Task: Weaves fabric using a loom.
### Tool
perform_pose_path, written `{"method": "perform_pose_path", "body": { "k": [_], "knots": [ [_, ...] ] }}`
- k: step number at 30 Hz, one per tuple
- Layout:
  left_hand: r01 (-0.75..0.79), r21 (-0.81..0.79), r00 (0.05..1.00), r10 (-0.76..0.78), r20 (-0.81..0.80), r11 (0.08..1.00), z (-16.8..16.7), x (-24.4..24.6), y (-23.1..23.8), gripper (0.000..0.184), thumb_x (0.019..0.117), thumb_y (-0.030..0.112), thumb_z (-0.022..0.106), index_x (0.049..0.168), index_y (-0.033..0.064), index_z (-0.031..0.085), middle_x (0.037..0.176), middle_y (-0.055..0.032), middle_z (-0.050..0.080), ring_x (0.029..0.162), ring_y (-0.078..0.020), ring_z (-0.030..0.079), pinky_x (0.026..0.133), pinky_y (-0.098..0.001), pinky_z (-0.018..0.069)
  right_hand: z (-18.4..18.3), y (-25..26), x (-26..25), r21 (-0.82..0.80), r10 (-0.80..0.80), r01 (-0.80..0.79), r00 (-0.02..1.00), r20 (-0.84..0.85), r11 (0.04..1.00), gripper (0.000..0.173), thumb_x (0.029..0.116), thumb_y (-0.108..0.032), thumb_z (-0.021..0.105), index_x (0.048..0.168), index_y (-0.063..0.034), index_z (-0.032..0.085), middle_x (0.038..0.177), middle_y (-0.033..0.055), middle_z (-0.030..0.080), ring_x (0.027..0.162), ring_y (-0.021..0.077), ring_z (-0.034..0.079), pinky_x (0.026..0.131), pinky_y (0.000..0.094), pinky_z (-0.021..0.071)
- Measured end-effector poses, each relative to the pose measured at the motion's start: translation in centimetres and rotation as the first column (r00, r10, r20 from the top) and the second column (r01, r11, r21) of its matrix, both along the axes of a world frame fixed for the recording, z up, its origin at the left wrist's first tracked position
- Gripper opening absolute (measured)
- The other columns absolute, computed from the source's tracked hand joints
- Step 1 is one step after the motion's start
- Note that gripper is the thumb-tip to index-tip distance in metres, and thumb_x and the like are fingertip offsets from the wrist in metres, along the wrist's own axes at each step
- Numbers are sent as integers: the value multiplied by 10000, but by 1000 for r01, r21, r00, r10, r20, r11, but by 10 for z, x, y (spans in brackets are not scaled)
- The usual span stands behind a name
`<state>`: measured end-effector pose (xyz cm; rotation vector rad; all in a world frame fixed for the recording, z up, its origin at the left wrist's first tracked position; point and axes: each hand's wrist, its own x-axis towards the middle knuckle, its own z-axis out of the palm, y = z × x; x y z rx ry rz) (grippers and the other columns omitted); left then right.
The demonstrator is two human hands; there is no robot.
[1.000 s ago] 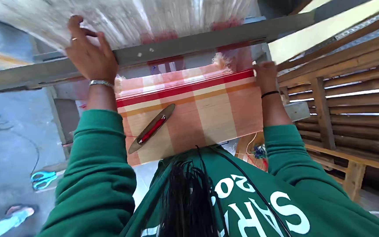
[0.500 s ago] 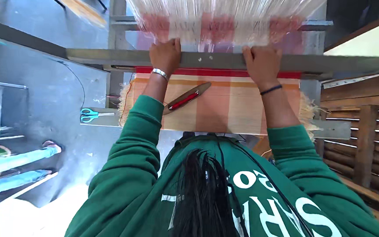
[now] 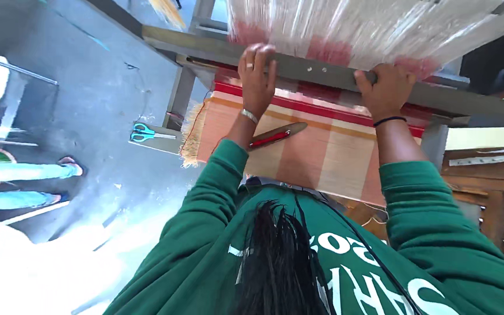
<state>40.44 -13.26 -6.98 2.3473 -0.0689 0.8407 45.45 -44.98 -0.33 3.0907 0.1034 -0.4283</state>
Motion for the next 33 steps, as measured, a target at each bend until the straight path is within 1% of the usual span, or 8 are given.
{"method": "perform_pose_path", "body": {
  "k": [1, 3, 6, 9, 14, 20, 24, 33],
  "knots": [
    [-28, -20, 999, 28, -39, 999, -5, -20, 5, 331, 1042, 241, 529, 1303, 80, 652, 1354, -147, 629, 1350, -337, 507, 1130, -566, 369, -24, -6, 7, 67, 23, -41, 966, 256, 997, 801, 1016, -721, 263, 1316, -77, 631, 1373, 186, 626, 1320, 408, 540, 1100, 639, 352],
    [-88, -66, 988, 78, -131, 994, -25, -60, 22, 355, 1055, 244, 499, 1323, 41, 613, 1333, -158, 634, 1337, -340, 516, 1128, -574, 376, -45, -11, 21, 185, 9, -91, 916, 402, 978, 847, 968, -778, 306, 1199, -51, 674, 1260, 230, 664, 1243, 457, 570, 1062, 696, 342],
    [-184, -119, 965, 156, -210, 976, -57, -110, 52, 353, 1040, 222, 506, 1291, -5, 604, 1260, -196, 652, 1239, -363, 574, 1064, -567, 430, -46, -13, 21, 201, -6, -73, 930, 368, 977, 878, 956, -795, 308, 1214, -30, 654, 1275, 264, 640, 1277, 485, 538, 1066, 722, 324],
    [-230, -105, 953, 202, -227, 967, -76, -146, 71, 342, 1051, 256, 497, 1276, 23, 607, 1238, -178, 647, 1191, -337, 586, 1048, -520, 440, -44, -9, 8, 183, -19, -48, 936, 350, 982, 872, 960, -787, 311, 1173, -14, 654, 1267, 271, 640, 1286, 492, 524, 1091, 705, 309],
    [-66, -50, 937, 44, -347, 997, -80, -183, 72, 462, 1034, 382, 535, 1378, 78, 588, 1393, -155, 601, 1335, -354, 519, 1100, -569, 402, -40, -4, -34, 195, -54, -3, 957, 286, 981, 883, 970, -776, 300, 1162, 9, 657, 1234, 284, 651, 1251, 490, 556, 1092, 713, 300],
    [109, 226, 935, -22, -355, 968, -106, -200, 60, 691, 929, 703, 558, 1476, 282, 541, 1486, -93, 551, 1395, -355, 470, 1162, -621, 298, -28, 12, -40, 205, -159, 126, 975, 154, 971, 926, 958, -807, 287, 1155, 15, 668, 1226, 301, 649, 1248, 499, 551, 1096, 729, 284],
    [119, 303, 919, 11, -395, 945, -108, -198, 57, 622, 957, 694, 514, 1486, 366, 519, 1498, -71, 535, 1412, -349, 450, 1160, -630, 282, -27, 16, -42, 219, -170, 133, 973, 157, 967, 896, 987, -761, 306, 1192, 39, 656, 1259, 313, 632, 1294, 511, 512, 1133, 718, 242],
    [101, 313, 919, 32, -393, 944, -112, -201, 55, 563, 977, 692, 482, 1467, 421, 535, 1488, -46, 551, 1403, -329, 460, 1165, -610, 287, -33, 9, -44, 220, -152, 122, 980, 125, 968, 938, 973, -786, 272, 1278, 31, 618, 1369, 301, 580, 1389, 491, 431, 1175, 705, 185]
  ]
}}
